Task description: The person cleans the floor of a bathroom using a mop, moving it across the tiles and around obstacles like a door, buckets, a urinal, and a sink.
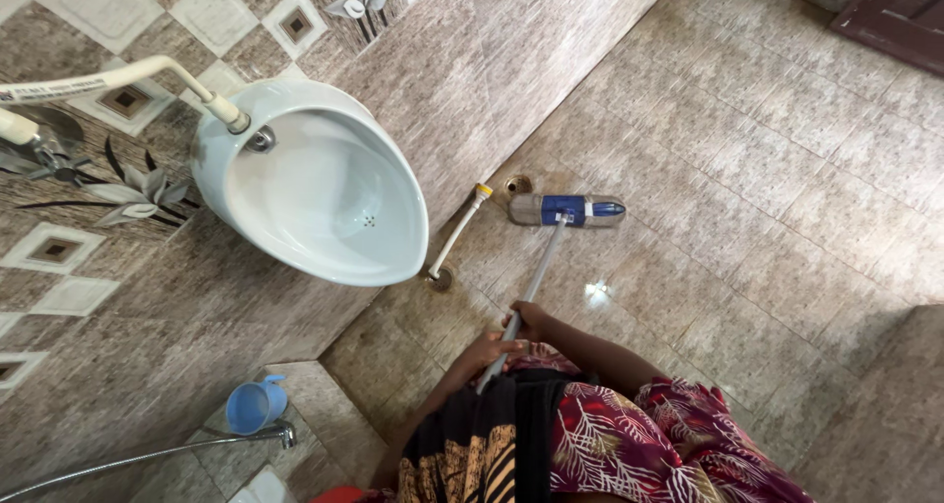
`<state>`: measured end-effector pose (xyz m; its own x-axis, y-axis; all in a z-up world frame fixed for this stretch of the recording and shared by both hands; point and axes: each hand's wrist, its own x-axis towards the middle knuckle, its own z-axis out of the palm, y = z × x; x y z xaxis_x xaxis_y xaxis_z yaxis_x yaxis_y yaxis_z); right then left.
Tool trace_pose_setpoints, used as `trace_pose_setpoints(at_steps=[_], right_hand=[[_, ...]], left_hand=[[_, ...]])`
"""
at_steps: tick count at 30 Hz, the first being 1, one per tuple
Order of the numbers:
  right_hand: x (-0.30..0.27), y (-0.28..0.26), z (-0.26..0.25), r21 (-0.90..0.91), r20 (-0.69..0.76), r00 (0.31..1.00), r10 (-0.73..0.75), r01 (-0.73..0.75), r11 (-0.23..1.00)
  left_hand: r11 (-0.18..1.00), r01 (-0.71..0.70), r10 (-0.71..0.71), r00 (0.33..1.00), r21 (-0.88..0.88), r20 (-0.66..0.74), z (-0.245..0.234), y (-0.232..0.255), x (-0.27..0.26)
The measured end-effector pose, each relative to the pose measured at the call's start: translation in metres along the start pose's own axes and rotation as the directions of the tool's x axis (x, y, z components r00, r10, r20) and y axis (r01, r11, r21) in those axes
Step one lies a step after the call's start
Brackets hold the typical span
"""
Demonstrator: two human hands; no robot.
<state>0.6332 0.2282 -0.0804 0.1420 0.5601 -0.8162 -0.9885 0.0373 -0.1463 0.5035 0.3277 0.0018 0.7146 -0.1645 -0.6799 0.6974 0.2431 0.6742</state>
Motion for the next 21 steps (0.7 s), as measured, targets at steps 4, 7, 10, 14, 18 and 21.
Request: trace_pose_setpoints(at_steps=[4, 7, 10, 14, 18, 21], right_hand=[[-0.01, 0.011, 0.005, -0.011, -0.071, 0.997, 0.002, -0.002, 1.0], [-0.021, 0.018, 0.016, 0.086, -0.075, 0.995, 0.067, -0.06, 0.994], [-0.032, 0.021, 0.022, 0.147, -0.093, 0.991, 0.097, -0.083, 0.986], [-0.025, 0.013, 0.017, 0.142, -0.004, 0.99, 0.142, -0.141, 0.98], [-0.007, 0.002, 0.015, 0.14, 0.109, 0.994, -0.012, -0.003, 0.99], [-0.012, -0.001, 0.02, 0.131, 0.138, 0.99, 0.023, -0.042, 0.99]], left_hand=[[0.994, -0.025, 0.029, 0.999, 0.109, -0.034, -0.002, -0.006, -0.01], [0.937, -0.004, 0.024, 0.998, 0.351, -0.054, -0.005, -0.005, -0.012], [0.888, 0.034, -0.015, 0.999, 0.459, -0.047, -0.008, 0.0, -0.013], [0.945, 0.047, -0.042, 0.999, 0.325, -0.022, -0.01, 0.015, -0.009], [0.973, 0.158, -0.15, 0.987, 0.166, -0.058, -0.021, 0.019, 0.0], [0.97, 0.103, -0.09, 0.994, 0.218, -0.069, -0.045, -0.007, 0.031]])
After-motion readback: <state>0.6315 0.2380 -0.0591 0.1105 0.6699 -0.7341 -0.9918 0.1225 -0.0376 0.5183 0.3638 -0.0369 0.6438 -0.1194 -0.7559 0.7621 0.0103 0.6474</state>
